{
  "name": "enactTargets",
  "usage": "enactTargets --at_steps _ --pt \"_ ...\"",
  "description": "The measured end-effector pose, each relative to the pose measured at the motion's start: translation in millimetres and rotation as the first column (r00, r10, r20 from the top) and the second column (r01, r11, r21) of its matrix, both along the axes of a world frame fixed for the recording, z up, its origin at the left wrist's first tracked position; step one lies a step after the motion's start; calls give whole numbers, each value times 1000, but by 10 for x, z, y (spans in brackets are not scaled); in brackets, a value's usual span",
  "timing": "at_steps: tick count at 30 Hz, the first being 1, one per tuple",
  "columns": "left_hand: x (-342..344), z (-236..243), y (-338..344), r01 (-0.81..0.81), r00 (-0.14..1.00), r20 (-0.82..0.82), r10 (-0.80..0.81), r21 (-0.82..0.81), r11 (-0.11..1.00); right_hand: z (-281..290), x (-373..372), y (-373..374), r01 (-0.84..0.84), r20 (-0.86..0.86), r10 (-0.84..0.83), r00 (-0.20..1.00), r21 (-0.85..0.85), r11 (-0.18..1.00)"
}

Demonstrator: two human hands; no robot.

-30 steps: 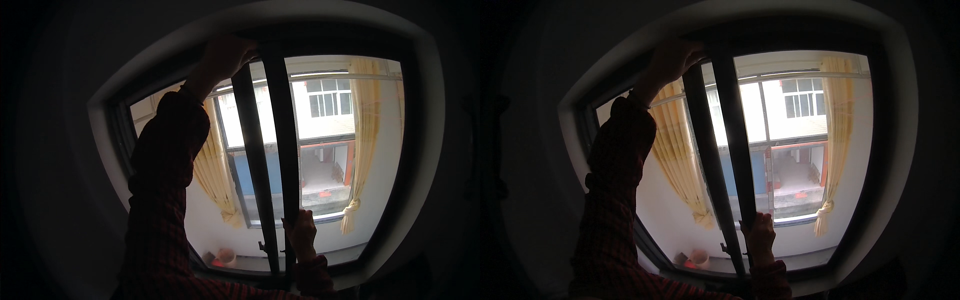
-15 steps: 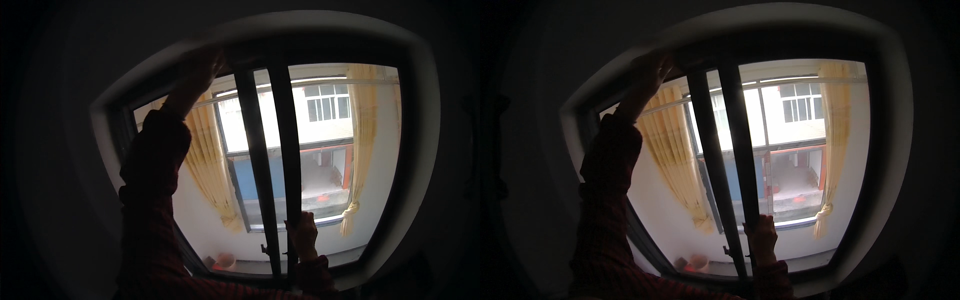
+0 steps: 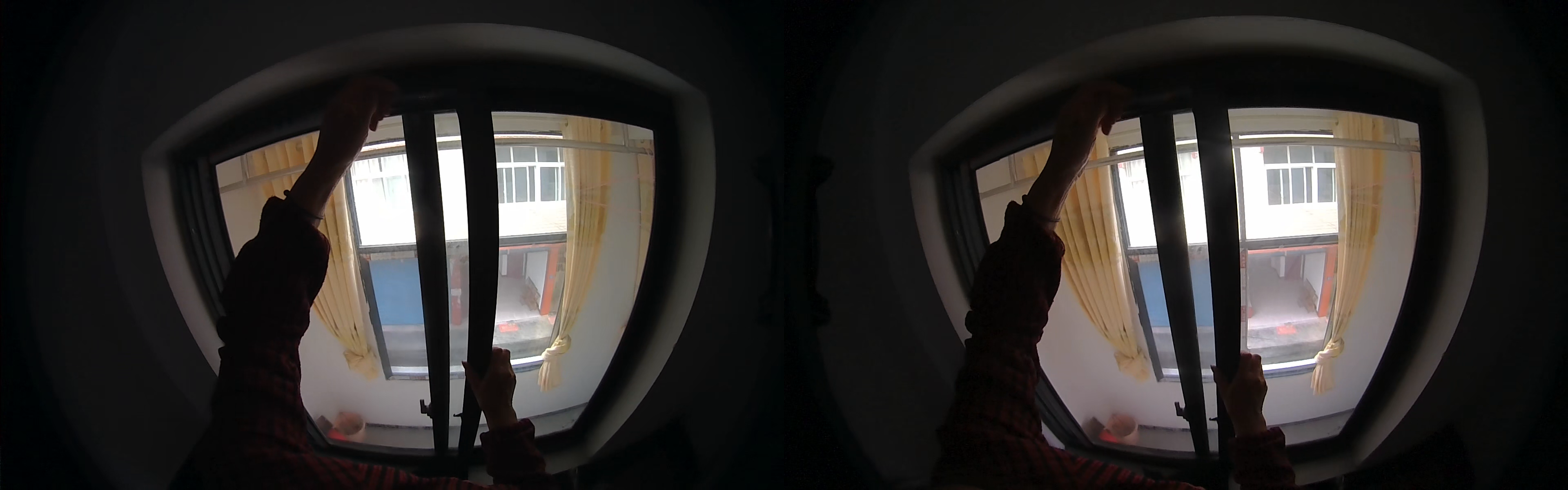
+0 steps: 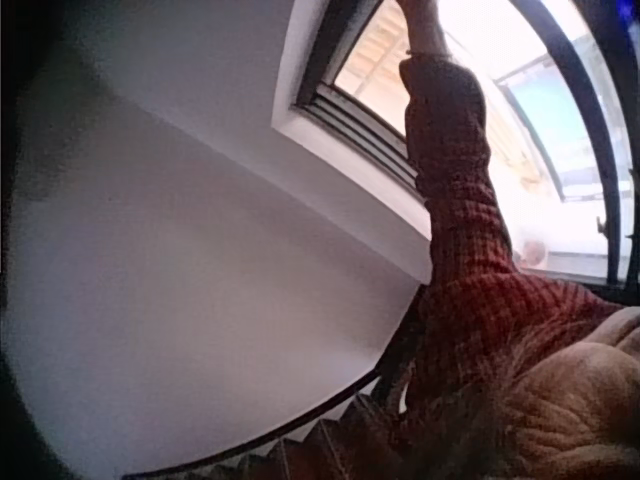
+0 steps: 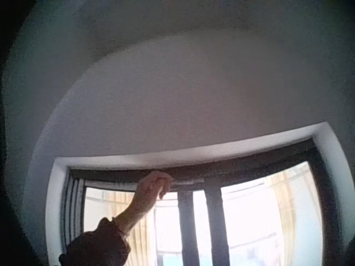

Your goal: The person installs a window frame by peeling protective film from the frame and inserting it into the window opening. They align the frame along the edges and press it into place, then remove remaining film strips from the floor.

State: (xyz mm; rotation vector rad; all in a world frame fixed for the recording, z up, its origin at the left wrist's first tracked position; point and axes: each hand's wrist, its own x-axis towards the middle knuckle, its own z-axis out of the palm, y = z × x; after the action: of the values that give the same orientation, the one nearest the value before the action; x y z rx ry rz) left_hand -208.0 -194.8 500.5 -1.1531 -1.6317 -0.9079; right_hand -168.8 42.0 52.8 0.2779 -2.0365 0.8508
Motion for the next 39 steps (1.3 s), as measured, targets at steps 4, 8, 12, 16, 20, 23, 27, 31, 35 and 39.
enactTargets --at_steps 4,8,12,16,20,23,27,31,35,39 --pt "-27 -73 -6 -224 942 -244 230 53 973 2 8 -7 -6 7 6 1000 -2 1000" --pt "-43 -141 -35 -364 885 -277 375 92 927 8 10 -13 7 10 -7 1000 -5 1000" --pt "-40 -150 39 -719 490 -592 639 140 681 11 13 -21 25 -4 -25 1000 11 1000" --pt "-91 -115 -14 -840 384 -524 760 145 524 -5 13 -26 -10 46 13 999 -59 998" --pt "-176 -108 -574 -758 530 -482 698 100 644 -13 2 -9 -7 46 9 999 -42 999" --pt "15 -246 -1442 -812 374 -403 835 294 505 -19 -21 -2 -21 38 23 999 -57 998" --pt "988 -747 -2971 -949 -47 -163 985 315 7 -49 -36 -30 -16 30 19 999 -69 997" --pt "1293 -1624 -3527 -962 226 -38 973 151 229 -2 -15 36 -117 46 120 992 -68 991" --pt "975 -1900 -2791 -859 502 -2 865 115 498 467 90 379 -106 171 78 982 160 981" --pt "766 -1758 -1690 -703 665 -198 720 159 693 1618 139 681 159 -357 -78 931 204 966"
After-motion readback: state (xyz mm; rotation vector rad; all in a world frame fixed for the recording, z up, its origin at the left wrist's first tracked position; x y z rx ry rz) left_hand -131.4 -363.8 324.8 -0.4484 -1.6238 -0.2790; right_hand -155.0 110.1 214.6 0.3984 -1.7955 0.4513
